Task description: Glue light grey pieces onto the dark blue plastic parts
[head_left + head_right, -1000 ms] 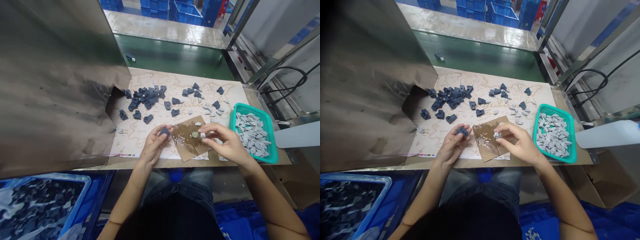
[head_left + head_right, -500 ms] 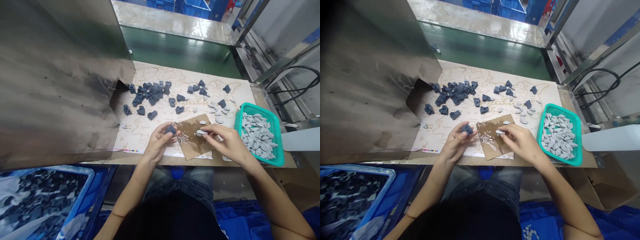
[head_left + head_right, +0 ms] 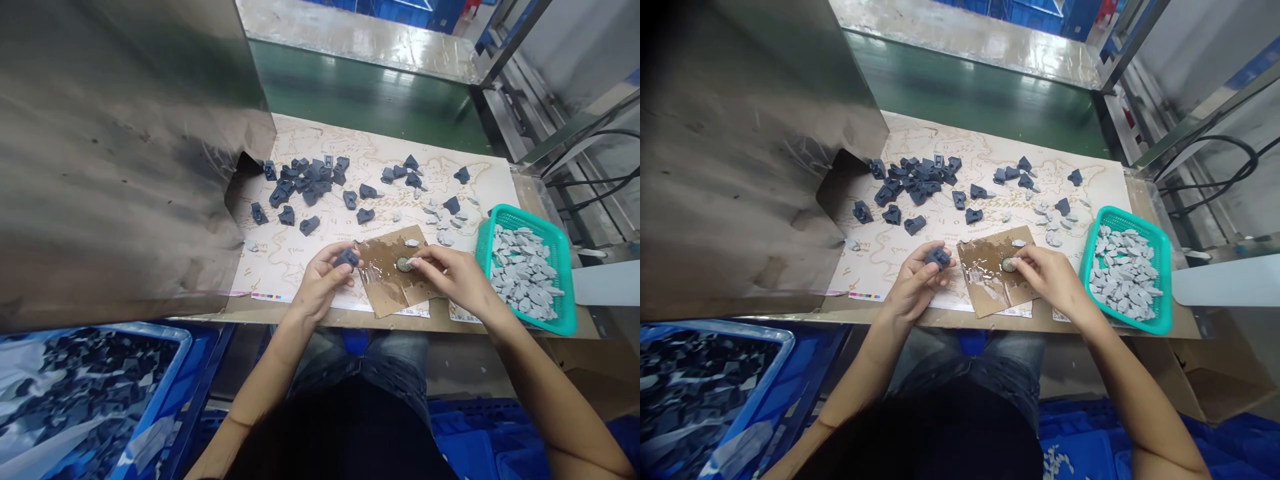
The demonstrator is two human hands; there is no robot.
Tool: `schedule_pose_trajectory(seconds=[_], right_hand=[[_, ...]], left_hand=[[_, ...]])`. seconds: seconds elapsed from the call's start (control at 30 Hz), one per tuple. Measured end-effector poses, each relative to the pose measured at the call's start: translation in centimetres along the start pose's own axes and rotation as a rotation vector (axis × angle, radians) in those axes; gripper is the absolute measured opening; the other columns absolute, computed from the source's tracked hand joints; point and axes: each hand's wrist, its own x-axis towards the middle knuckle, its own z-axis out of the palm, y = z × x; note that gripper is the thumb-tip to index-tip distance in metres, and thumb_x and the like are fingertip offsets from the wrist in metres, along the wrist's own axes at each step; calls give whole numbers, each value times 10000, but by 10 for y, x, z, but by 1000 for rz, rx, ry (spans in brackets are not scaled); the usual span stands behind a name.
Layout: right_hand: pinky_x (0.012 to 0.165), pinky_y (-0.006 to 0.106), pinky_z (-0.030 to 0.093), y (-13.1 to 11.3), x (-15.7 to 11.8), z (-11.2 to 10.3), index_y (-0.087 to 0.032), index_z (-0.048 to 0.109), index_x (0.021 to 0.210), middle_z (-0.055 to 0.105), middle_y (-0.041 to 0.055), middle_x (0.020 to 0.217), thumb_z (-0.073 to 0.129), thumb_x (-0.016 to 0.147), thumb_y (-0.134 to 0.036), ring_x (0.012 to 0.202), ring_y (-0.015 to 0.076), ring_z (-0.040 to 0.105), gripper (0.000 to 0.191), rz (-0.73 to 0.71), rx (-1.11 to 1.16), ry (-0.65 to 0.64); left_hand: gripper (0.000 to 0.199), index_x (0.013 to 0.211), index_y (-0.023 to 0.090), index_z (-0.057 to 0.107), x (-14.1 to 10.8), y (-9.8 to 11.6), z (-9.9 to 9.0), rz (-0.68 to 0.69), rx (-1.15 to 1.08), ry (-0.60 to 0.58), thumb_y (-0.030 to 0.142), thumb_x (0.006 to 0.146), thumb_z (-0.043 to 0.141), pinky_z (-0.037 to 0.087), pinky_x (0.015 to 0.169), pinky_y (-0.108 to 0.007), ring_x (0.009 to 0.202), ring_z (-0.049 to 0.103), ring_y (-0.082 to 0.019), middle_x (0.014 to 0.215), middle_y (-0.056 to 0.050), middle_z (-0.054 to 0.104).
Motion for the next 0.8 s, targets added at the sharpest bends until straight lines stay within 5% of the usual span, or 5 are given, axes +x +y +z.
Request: schedule_pose_trajectory(seconds=[0.3,0.57,0.8], right_hand=[[542,247,430,0,-3,0,-189,620,832,672,33,720,511,897,-371,568,141,580,222,60,10,18],[547,248,370,-2,4,10,-183,598,779,632,27,677,509,889,-304,576,147,552,186,75,-120,-56],[555,262,383,-4,3,8,-187,598,767,643,35,685,515,881,-318,607,160,576,192,96,-111,13]], left_hand=[[363,889,231,606,-3,-2,2,120,19,-49,324,610,819,552,603,-155,937,679,-154,1096,-1,658],[341,982,234,543,-3,-2,1,114,19,-155,466,761,661,575,562,-180,767,657,-107,910,6,625],[389,1043,207,550,-1,-18,1,412,328,-25,416,754,705,564,618,-182,751,633,-95,949,-33,638]])
